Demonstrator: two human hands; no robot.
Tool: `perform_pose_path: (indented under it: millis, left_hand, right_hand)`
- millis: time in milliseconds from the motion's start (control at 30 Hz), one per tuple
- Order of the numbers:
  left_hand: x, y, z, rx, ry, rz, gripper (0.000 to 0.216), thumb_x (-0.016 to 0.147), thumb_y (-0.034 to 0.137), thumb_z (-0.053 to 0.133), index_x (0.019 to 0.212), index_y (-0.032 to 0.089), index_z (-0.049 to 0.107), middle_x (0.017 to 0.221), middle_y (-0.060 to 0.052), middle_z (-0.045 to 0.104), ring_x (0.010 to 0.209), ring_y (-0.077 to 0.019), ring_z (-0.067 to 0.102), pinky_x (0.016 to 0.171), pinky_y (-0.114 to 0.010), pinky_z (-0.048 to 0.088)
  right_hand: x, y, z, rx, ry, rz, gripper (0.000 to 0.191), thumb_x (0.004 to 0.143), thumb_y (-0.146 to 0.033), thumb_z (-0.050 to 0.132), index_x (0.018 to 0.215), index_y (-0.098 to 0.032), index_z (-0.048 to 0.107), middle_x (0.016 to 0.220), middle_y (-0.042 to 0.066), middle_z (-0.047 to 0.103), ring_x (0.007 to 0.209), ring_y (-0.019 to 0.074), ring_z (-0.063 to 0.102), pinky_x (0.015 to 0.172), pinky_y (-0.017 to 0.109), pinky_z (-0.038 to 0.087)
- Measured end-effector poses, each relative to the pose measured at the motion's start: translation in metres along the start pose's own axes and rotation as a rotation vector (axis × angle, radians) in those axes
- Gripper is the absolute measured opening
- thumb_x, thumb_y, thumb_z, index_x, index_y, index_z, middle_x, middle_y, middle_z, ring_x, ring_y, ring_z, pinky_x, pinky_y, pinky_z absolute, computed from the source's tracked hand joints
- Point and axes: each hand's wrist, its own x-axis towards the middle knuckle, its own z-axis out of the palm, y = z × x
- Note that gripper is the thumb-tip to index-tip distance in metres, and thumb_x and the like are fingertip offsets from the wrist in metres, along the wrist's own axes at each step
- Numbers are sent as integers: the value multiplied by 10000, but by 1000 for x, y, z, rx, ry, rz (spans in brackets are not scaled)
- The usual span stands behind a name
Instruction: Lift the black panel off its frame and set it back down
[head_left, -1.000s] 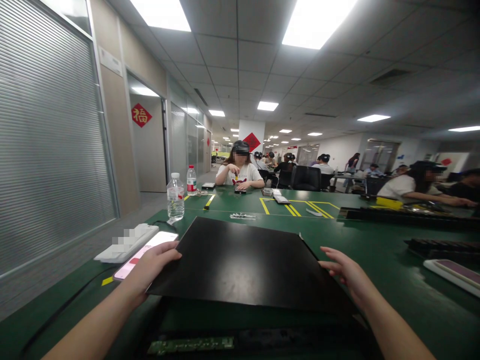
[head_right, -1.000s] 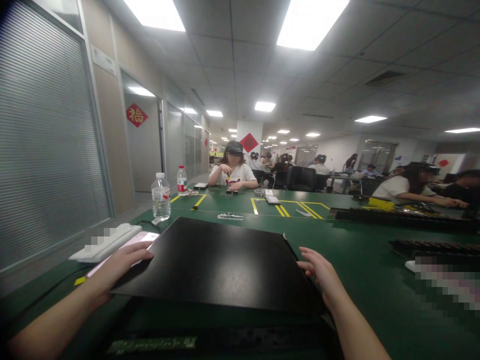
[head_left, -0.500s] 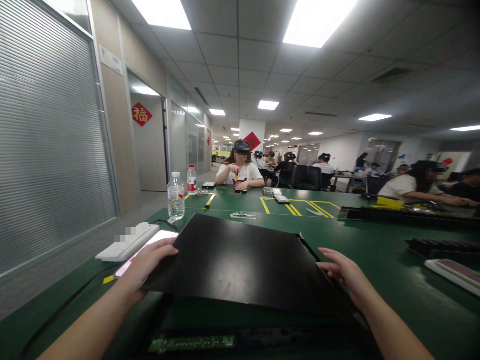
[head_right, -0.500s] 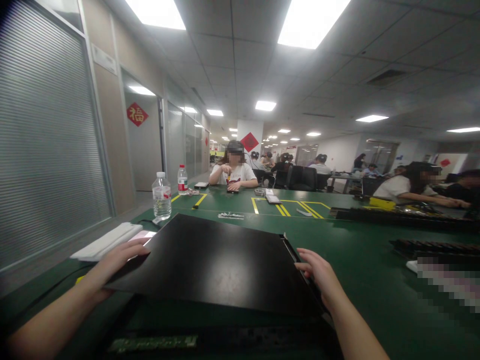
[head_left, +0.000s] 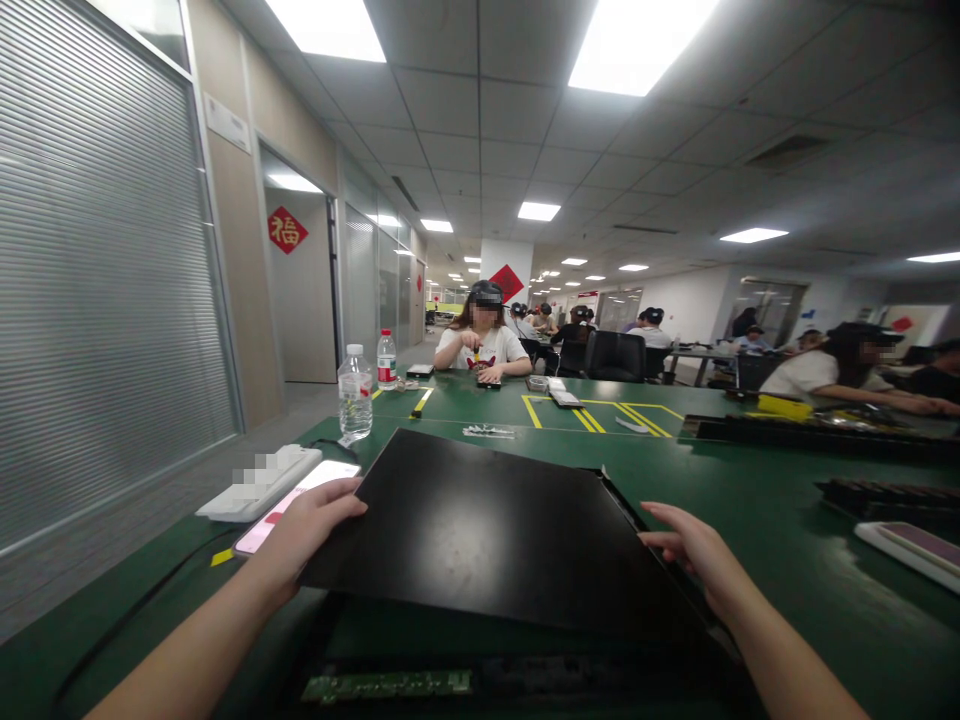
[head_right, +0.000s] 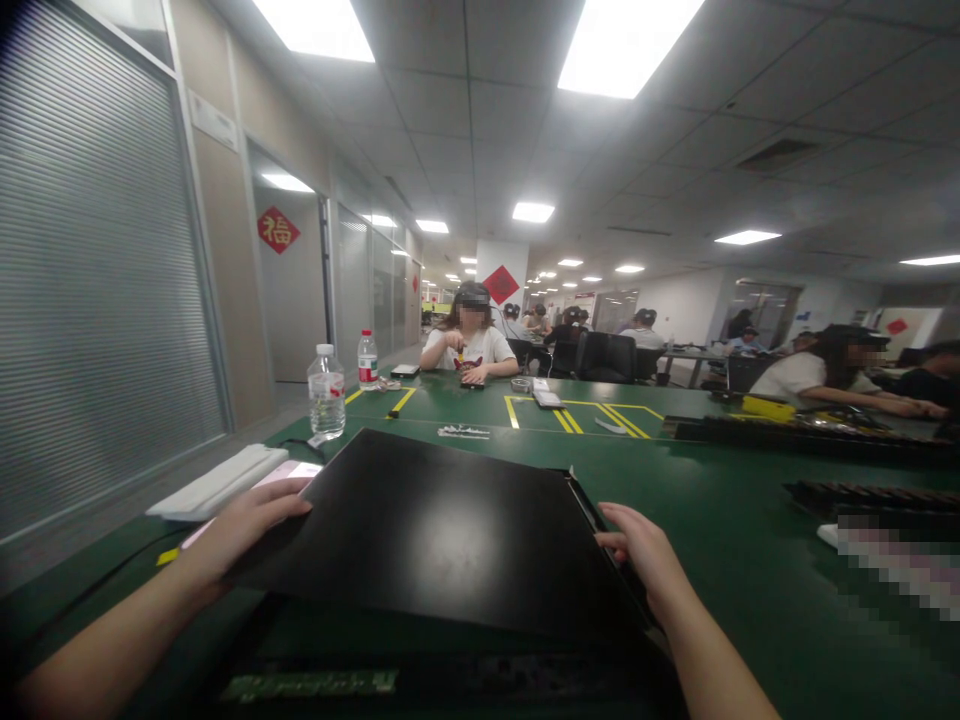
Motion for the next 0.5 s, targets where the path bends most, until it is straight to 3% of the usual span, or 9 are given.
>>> perform_pose_path:
  millis: [500]
  left_hand:
    - [-3,-7,10,-27,-54,-20,327,590,307,724,877,173,642,783,-41,747,692,-206,690,654,-280,525]
  right_hand:
    - [9,7,-5,-36,59,-23,544,641,-458,495,1079,-145,571,697,98,698,566,179,525,525,281,299]
